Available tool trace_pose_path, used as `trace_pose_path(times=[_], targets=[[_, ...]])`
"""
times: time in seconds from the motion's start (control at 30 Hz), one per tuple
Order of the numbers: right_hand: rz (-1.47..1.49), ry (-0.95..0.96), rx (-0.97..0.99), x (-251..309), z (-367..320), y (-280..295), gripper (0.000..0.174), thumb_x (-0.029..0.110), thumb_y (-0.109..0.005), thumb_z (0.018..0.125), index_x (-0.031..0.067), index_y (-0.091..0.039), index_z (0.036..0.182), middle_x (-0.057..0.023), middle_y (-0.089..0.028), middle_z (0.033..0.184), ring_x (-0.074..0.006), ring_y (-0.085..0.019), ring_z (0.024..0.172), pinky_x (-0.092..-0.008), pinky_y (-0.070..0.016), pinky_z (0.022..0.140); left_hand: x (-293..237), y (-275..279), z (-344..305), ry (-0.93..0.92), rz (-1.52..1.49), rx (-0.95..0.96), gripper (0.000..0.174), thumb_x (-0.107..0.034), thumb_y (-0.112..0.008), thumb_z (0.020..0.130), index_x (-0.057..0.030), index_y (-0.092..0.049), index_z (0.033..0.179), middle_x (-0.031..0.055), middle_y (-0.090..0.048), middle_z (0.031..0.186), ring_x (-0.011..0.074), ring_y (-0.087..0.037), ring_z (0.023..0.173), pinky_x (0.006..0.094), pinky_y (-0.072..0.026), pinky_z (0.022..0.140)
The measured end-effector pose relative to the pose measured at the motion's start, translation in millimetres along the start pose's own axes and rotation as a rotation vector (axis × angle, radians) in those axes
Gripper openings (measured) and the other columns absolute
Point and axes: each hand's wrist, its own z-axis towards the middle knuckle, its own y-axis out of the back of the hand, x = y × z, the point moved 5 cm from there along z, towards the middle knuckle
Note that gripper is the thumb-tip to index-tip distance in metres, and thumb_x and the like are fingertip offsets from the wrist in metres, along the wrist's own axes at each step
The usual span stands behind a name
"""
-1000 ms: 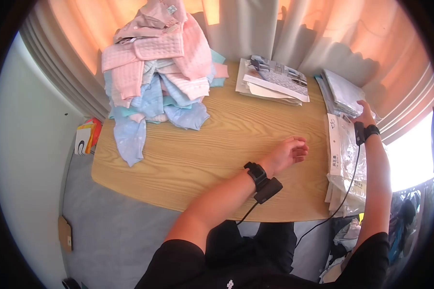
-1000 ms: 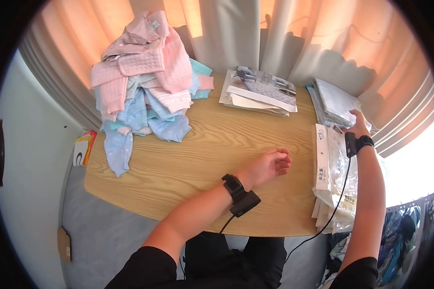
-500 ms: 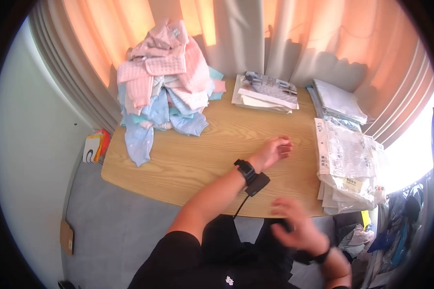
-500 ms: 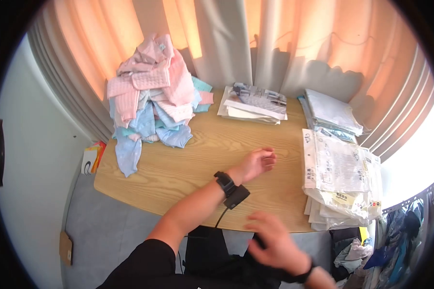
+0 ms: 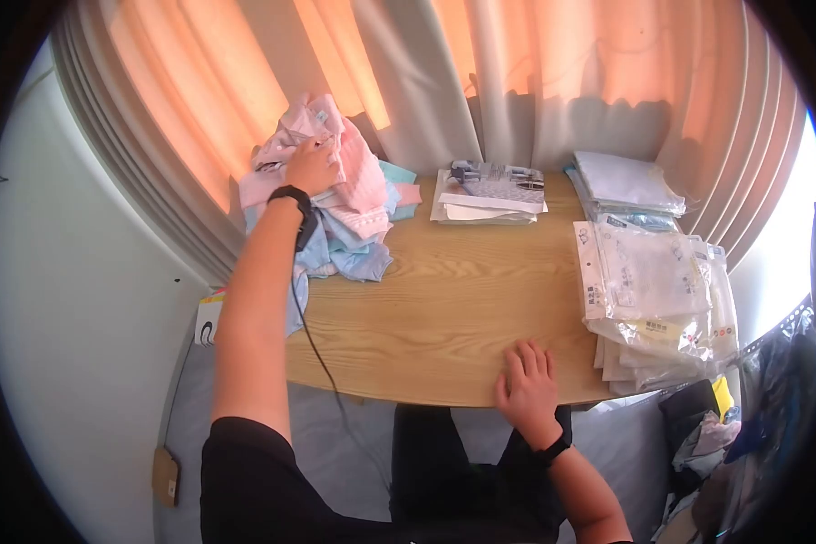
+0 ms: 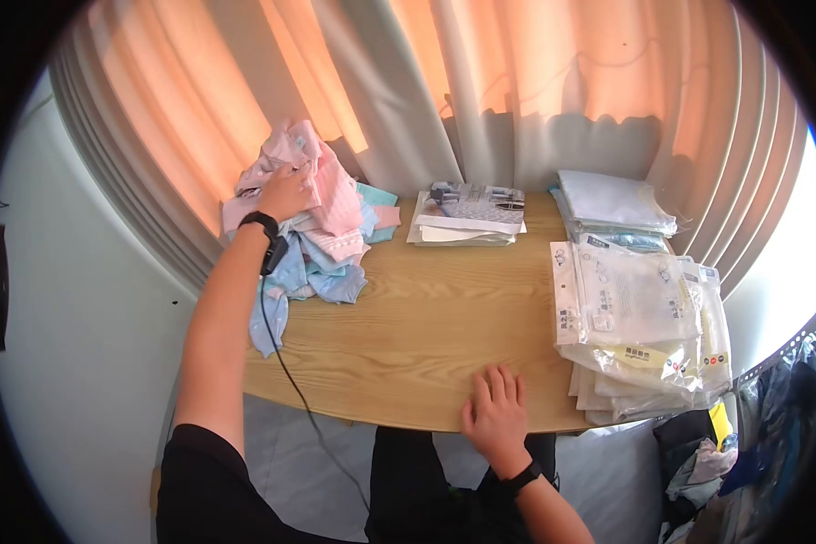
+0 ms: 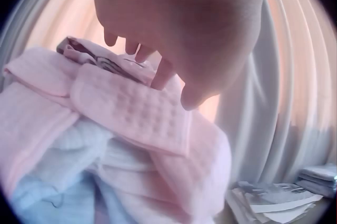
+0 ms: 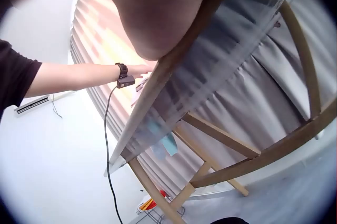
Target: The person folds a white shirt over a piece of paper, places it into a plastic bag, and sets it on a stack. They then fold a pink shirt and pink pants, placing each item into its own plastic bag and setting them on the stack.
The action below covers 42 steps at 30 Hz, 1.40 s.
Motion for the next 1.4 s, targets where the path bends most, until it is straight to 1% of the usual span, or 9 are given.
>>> trace_pose_path(times=[0.23, 0.33, 0.53, 0.67, 0.73, 0.87, 1.13, 1.23, 1.4], targets=[[0.011, -0.014, -0.01, -2.3, 1.2, 1.6, 0.04, 0.019, -0.063, 0.078, 0.0025, -0.063, 0.114, -0.0173, -0.057, 0.127, -0.0361, -0.05, 0.126, -0.0532, -0.0342, 0.11, 31.1, -11.4, -5.1, 0.318, 0.106, 0.235, 0.055, -0.039, -0.059, 0.09, -0.0085, -0.057, 0.135, 0.0181, -0.042, 0.15, 0.0336, -0.039, 0.14, 0.0605, -0.0173, 0.117], [0.014, -0.016, -0.012, -2.2, 1.0, 1.6, 0.041, 0.019, -0.063, 0.077, 0.0023, -0.063, 0.114, -0.0177, -0.057, 0.126, -0.036, -0.05, 0.126, -0.0529, -0.0345, 0.11, 21.7, 5.8, -3.6, 0.178, 0.057, -0.238, 0.048, -0.033, -0.06, 0.091, -0.0051, -0.059, 0.13, 0.0181, -0.053, 0.139, 0.0346, -0.047, 0.132, 0.0555, -0.0274, 0.114], [-0.004, -0.002, -0.017, -2.2, -0.7, 0.8, 0.041, 0.018, -0.063, 0.078, 0.0016, -0.062, 0.115, -0.0174, -0.057, 0.127, -0.0358, -0.05, 0.126, -0.0525, -0.036, 0.109, -83.2, 93.9, -26.2, -0.062, -0.398, -0.628, 0.031, -0.016, -0.066, 0.087, -0.0009, -0.063, 0.114, 0.016, -0.065, 0.114, 0.0347, -0.059, 0.112, 0.0437, -0.0453, 0.097], [0.045, -0.007, -0.026, -3.0, -2.3, 2.3, 0.052, 0.016, -0.066, 0.078, -0.0017, -0.054, 0.125, -0.0202, -0.056, 0.129, -0.0368, -0.051, 0.125, -0.0504, -0.0372, 0.108, -189.0, 109.1, -87.9, -0.122, -0.817, -0.342, 0.03, -0.01, -0.069, 0.085, -0.0014, -0.064, 0.113, 0.0136, -0.065, 0.107, 0.0248, -0.062, 0.097, 0.0357, -0.05, 0.084], [0.143, -0.049, -0.06, -4.1, -3.8, 6.9, 0.061, 0.014, -0.069, 0.077, -0.0038, -0.049, 0.131, -0.0221, -0.055, 0.13, -0.0376, -0.051, 0.124, -0.0484, -0.0379, 0.108, -235.2, 104.6, -131.4, -0.07, -1.037, -0.239, 0.026, -0.013, -0.071, 0.088, -0.0053, -0.067, 0.112, 0.0009, -0.063, 0.095, 0.0109, -0.051, 0.08, 0.0261, -0.0441, 0.072], [0.449, -0.145, -0.085, -7.4, -8.0, 12.2, 0.073, 0.012, -0.075, 0.073, -0.0062, -0.043, 0.136, -0.0242, -0.055, 0.131, -0.038, -0.052, 0.122, -0.0455, -0.0392, 0.107, -298.7, 53.0, -228.3, 0.289, -1.405, 0.318, 0.019, -0.012, -0.071, 0.09, -0.0043, -0.067, 0.108, -0.0026, -0.063, 0.096, 0.0047, -0.052, 0.084, 0.0213, -0.0424, 0.071], [0.361, -0.066, 0.035, -9.9, -35.4, 16.3, 0.057, 0.007, -0.076, 0.068, 0.0061, -0.059, 0.122, -0.0138, -0.062, 0.112, -0.0366, -0.057, 0.105, -0.0432, -0.0427, 0.098, -346.5, 65.2, -321.9, 0.392, -1.448, 0.151, 0.019, 0.0, -0.071, 0.089, -0.0007, -0.061, 0.105, 0.0065, -0.066, 0.101, 0.0104, -0.062, 0.088, 0.0247, -0.0494, 0.078], [0.491, -0.151, 0.001, -10.9, -49.2, 13.1, 0.053, 0.001, -0.075, 0.069, 0.0053, -0.059, 0.119, -0.0128, -0.064, 0.109, -0.0325, -0.06, 0.101, -0.0394, -0.0469, 0.092, -353.4, 75.0, -340.1, 0.49, -1.633, 0.061, 0.02, -0.004, -0.075, 0.085, -0.0037, -0.066, 0.104, 0.0047, -0.07, 0.094, 0.0073, -0.062, 0.079, 0.0217, -0.0486, 0.068], [0.947, -0.344, -0.006, -6.1, -80.5, 6.7, 0.049, -0.002, -0.074, 0.082, 0.0064, -0.052, 0.125, -0.0099, -0.063, 0.117, -0.0186, -0.063, 0.107, -0.0321, -0.0511, 0.09, -351.0, 85.1, -352.0, 0.27, -1.633, 0.301, 0.017, -0.004, -0.066, 0.091, -0.001, -0.064, 0.108, 0.0052, -0.07, 0.099, 0.0067, -0.062, 0.081, 0.0219, -0.0489, 0.071]])
